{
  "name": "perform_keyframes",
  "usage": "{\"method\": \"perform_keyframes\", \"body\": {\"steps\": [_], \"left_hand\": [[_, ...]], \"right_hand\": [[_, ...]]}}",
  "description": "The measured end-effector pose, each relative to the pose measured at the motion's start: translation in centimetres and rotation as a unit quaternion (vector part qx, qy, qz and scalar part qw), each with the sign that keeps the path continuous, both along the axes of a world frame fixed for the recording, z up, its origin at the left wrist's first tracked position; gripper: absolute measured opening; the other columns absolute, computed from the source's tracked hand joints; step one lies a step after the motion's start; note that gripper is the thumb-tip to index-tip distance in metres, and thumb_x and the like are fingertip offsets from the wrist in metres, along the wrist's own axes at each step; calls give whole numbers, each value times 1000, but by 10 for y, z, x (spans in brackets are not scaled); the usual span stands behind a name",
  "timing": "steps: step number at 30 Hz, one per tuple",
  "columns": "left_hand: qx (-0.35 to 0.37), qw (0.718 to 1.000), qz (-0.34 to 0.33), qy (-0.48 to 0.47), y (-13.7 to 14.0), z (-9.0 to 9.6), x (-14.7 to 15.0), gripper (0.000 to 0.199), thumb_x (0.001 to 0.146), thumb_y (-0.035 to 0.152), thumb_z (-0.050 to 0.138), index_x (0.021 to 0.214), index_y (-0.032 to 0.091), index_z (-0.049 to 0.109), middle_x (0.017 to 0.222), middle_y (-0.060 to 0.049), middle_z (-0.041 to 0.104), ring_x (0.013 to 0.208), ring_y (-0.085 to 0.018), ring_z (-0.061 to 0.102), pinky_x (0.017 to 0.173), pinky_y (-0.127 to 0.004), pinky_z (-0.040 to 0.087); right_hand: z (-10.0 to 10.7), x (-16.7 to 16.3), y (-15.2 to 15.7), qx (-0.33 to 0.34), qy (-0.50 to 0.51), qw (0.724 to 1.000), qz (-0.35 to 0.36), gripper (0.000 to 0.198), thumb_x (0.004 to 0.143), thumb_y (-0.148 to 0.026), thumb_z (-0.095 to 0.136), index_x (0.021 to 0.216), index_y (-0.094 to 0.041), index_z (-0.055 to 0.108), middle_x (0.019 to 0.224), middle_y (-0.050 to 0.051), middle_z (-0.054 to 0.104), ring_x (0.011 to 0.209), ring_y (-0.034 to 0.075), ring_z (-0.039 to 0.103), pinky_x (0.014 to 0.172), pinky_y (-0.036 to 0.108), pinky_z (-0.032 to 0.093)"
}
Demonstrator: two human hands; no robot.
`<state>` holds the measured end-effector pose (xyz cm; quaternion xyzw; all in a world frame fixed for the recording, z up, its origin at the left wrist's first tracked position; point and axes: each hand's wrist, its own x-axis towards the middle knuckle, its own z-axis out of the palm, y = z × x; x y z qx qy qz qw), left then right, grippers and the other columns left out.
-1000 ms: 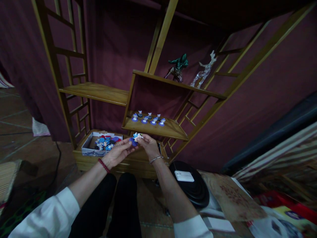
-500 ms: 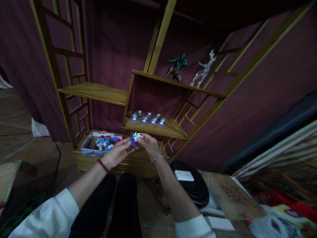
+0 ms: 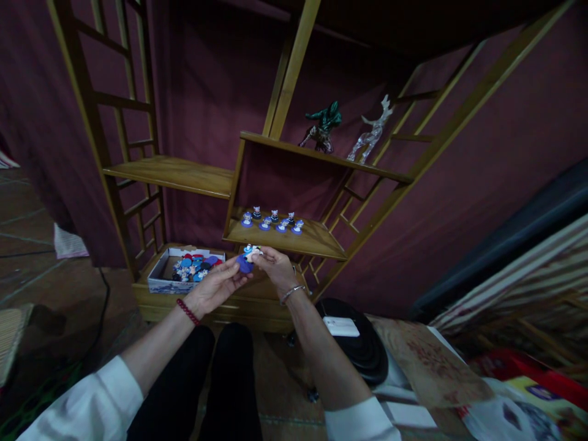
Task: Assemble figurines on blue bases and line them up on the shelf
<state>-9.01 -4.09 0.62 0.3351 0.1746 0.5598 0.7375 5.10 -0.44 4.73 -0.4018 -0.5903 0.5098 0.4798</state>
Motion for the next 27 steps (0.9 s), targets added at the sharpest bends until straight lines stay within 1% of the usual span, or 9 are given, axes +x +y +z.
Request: {"method": "perform_keyframes", "body": {"steps": [7, 19, 27], "left_hand": [[1, 1000, -1, -11, 0, 2, 0, 23, 73, 14, 59, 96, 14, 60, 93, -6, 62, 79, -12, 58, 73, -22, 44], [0, 1000, -5, -8, 0, 3, 2, 20, 73, 16, 59, 93, 13, 62, 88, -5, 63, 77, -11, 58, 73, -22, 44], [-18, 1000, 5, -8, 1, 2, 3, 19, 72, 16, 60, 90, 13, 62, 85, -5, 63, 77, -12, 58, 74, -23, 44]], "right_hand": [[0, -1, 0, 3, 12, 1000, 7, 30, 54, -31, 69, 80, -17, 63, 78, 2, 67, 74, 15, 61, 74, 30, 47], [-1, 3, 2, 12, -1, 1000, 22, 31, 55, -29, 69, 82, -16, 63, 77, 2, 67, 71, 14, 61, 74, 29, 46], [1, 3, -1, 16, -13, 999, 38, 29, 54, -29, 69, 80, -16, 63, 76, 2, 67, 71, 14, 61, 74, 29, 46]]}}
